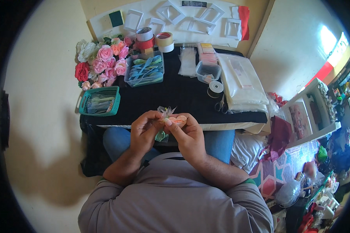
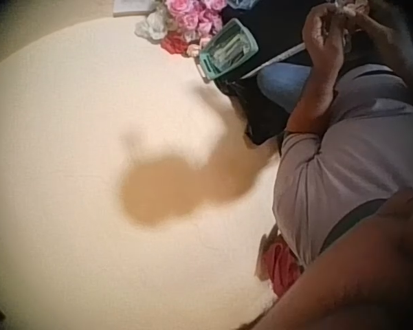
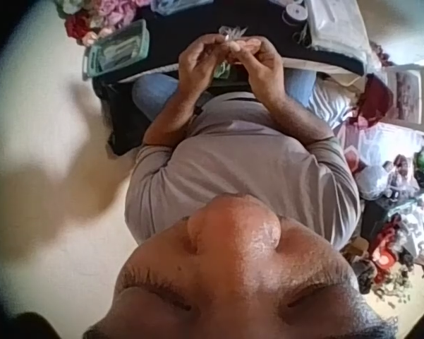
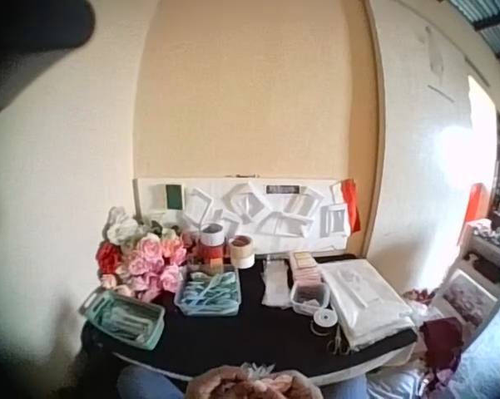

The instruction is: Packing plastic forks into small plastic bags and sealing them with decorative bows.

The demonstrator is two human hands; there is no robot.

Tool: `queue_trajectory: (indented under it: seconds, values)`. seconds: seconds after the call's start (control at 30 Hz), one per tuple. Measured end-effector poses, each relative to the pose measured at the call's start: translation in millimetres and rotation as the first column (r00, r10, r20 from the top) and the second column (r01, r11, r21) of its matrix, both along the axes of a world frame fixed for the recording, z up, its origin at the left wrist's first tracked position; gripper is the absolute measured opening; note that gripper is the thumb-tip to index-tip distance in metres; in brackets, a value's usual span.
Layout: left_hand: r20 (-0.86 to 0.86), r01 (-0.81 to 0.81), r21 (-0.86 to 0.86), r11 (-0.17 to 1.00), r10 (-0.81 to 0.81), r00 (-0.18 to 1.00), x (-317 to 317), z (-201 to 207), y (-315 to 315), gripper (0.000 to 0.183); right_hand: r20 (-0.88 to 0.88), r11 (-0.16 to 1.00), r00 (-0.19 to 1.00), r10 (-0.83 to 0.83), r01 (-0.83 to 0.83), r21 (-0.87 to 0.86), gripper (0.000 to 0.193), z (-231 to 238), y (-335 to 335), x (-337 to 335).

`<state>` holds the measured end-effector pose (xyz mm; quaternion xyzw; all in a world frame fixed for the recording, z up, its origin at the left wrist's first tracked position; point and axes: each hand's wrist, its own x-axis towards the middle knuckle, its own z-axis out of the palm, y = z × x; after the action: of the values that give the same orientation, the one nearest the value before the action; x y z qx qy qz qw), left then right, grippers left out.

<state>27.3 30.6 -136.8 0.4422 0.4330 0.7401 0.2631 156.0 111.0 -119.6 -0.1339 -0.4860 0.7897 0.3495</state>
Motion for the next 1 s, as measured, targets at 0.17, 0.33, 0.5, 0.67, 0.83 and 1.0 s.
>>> queue_trajectory:
  seconds: [0.17, 0.33, 0.5, 0.67, 0.83, 1.0]
  values:
    - [-0.012, 0.057, 0.023, 0.998, -0.056, 0.998, -2, 2, -1, 0.015, -0.06, 0.998, 0.998, -0.01, 0.014, 0.065, 0.01, 3, -6, -1]
    - [-0.005, 0.106, -0.033, 0.994, -0.106, 0.994, 0, 12, -6, 0.016, -0.083, 0.996, 0.995, -0.061, 0.066, 0.054, 0.011, 2, -7, -3]
    - [0.053, 0.169, 0.014, 0.986, -0.169, 0.984, 1, 14, -6, 0.016, -0.076, 0.993, 0.993, -0.09, 0.094, 0.064, 0.011, 1, -11, -3]
    - [0.022, 0.155, -0.012, 0.988, -0.154, 0.988, -4, 18, -4, 0.016, -0.101, 0.982, 0.988, -0.114, 0.128, 0.14, 0.01, -5, -17, -4]
    - [0.002, 0.241, 0.039, 0.97, -0.241, 0.971, -6, 25, -4, 0.014, -0.209, 0.924, 0.971, -0.118, 0.185, 0.334, 0.011, -9, -16, -2]
    - [0.073, 0.201, 0.165, 0.966, -0.215, 0.974, -4, 17, 1, 0.034, -0.159, 0.813, 0.979, -0.131, 0.198, 0.547, 0.012, -11, -13, 4]
